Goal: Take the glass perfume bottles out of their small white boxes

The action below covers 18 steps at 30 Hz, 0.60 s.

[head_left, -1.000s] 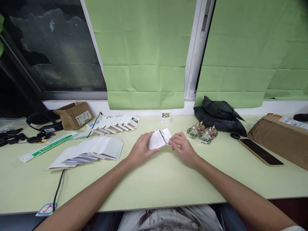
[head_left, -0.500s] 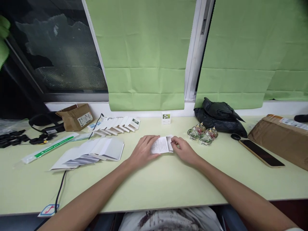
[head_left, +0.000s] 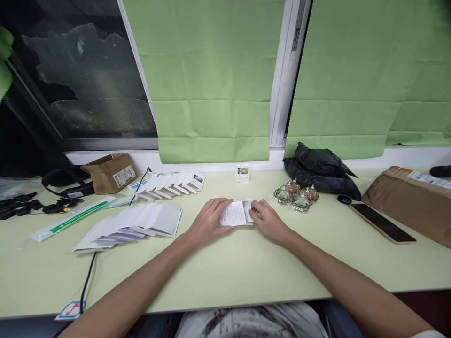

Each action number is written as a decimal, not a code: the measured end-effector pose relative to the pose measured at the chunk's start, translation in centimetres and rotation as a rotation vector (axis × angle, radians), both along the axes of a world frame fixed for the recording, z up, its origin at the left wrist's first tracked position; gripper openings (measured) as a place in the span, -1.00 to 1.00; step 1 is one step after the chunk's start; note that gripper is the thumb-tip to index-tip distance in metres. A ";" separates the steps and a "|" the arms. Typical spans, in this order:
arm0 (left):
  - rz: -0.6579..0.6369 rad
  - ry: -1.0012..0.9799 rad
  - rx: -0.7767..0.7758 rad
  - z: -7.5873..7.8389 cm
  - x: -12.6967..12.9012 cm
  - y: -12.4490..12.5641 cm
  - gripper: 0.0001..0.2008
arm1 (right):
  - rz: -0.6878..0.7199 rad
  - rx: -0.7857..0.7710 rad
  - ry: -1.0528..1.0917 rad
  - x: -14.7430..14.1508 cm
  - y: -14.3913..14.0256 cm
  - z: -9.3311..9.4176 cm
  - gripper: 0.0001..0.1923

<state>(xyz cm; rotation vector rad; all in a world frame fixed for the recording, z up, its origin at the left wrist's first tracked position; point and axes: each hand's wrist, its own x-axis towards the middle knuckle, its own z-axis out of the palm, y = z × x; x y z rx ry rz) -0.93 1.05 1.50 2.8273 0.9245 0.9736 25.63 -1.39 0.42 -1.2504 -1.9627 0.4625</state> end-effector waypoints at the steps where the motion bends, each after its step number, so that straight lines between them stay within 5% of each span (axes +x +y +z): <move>1: -0.001 -0.001 -0.001 0.0 0.0 0.0 -0.26 | -0.012 -0.001 -0.003 0.0 0.1 -0.1 -0.81; 11: 0.003 -0.032 -0.066 0.3 0.1 0.4 -0.26 | 0.008 -0.055 0.045 1.1 1.2 0.2 -0.74; 18: 0.028 -0.041 -0.139 0.5 -0.4 0.7 -0.24 | 0.054 -0.194 0.328 3.1 3.2 -0.3 -0.77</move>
